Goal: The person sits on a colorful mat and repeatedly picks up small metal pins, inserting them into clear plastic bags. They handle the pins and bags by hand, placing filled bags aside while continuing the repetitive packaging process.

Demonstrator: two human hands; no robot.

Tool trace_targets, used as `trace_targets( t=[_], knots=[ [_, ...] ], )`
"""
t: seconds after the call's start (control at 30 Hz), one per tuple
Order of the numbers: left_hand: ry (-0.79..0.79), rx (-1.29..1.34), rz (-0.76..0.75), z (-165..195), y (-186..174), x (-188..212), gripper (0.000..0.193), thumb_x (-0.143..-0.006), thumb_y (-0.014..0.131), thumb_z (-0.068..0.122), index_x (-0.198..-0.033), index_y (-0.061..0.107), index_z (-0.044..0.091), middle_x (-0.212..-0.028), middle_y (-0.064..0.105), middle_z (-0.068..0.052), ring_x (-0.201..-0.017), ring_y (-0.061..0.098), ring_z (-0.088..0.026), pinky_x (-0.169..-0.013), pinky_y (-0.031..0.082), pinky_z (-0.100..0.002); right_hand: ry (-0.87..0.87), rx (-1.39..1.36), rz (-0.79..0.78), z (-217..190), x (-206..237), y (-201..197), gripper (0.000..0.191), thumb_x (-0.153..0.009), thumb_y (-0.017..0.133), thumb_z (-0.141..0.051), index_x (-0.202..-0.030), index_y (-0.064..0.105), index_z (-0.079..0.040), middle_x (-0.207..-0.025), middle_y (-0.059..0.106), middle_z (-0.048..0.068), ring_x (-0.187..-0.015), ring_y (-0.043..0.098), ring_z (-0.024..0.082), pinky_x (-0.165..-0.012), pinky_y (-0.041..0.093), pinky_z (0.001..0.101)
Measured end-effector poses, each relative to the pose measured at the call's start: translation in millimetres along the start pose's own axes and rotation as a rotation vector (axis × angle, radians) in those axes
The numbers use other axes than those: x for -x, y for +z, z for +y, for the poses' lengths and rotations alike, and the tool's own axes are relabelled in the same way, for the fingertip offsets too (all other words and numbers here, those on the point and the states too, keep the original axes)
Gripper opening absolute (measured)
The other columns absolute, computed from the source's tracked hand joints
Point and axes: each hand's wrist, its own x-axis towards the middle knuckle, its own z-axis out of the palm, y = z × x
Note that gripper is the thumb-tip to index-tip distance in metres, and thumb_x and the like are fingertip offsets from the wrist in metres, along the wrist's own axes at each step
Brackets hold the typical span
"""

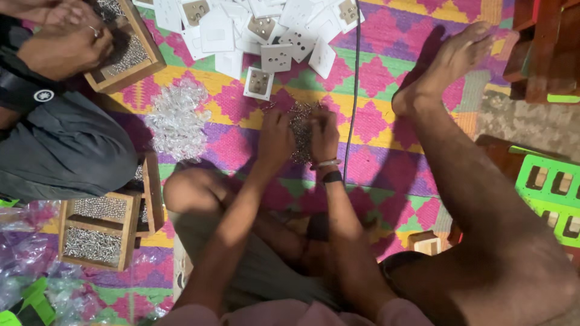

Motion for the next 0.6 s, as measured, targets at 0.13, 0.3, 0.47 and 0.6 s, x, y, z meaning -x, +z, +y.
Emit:
trace_targets(
  t=[0.13, 0.3, 0.47, 0.6],
  knots=[
    [0.229, 0.082, 0.171, 23.0, -41.1, -27.5, 0.053, -0.083, 0.068, 0.003, -0.135, 0.058, 0.001, -0.143, 0.053, -0.021, -0.136, 0.049, -0.04, -0.115, 0.042, -0.048, -0.225, 0.082, 0.18, -13.0, -25.2, -1.7, 0.007, -0.106, 0.058, -0.007, -0.108, 0.054, -0.002, -0.123, 0.07, 0.016, -0.112, 0.069, 0.029, -0.097, 0.056, 0.0412],
    [0.337, -0.232, 0.131, 44.4, -45.5, -57.8, 0.043, -0.081, 0.064, 0.009, -0.123, 0.063, 0.0, -0.126, 0.059, -0.018, -0.121, 0.056, -0.042, -0.101, 0.046, -0.05, -0.277, 0.341, 0.066, -19.8, -31.9, -1.0, 0.004, -0.105, 0.056, -0.007, -0.107, 0.055, -0.004, -0.107, 0.073, 0.017, -0.098, 0.07, 0.036, -0.088, 0.055, 0.0445],
    [0.298, 0.061, 0.083, 37.3, -41.4, -17.3, 0.031, -0.096, 0.059, 0.009, -0.126, 0.063, 0.002, -0.127, 0.06, -0.017, -0.115, 0.06, -0.039, -0.098, 0.051, -0.05, -0.253, 0.325, -0.075, -25.5, -18.9, 3.2, 0.019, -0.096, 0.059, -0.01, -0.114, 0.055, -0.002, -0.105, 0.067, 0.022, -0.097, 0.067, 0.04, -0.084, 0.053, 0.0469],
    [0.106, 0.139, 0.23, 26.3, -63.1, 22.9, 0.033, -0.092, 0.058, 0.001, -0.125, 0.064, 0.005, -0.122, 0.06, -0.016, -0.116, 0.059, -0.039, -0.101, 0.05, -0.052, -0.109, 0.171, 0.054, -30.5, -6.4, 9.4, 0.018, -0.096, 0.055, -0.012, -0.113, 0.056, -0.005, -0.102, 0.071, 0.017, -0.093, 0.071, 0.035, -0.08, 0.055, 0.0451]
  ],
)
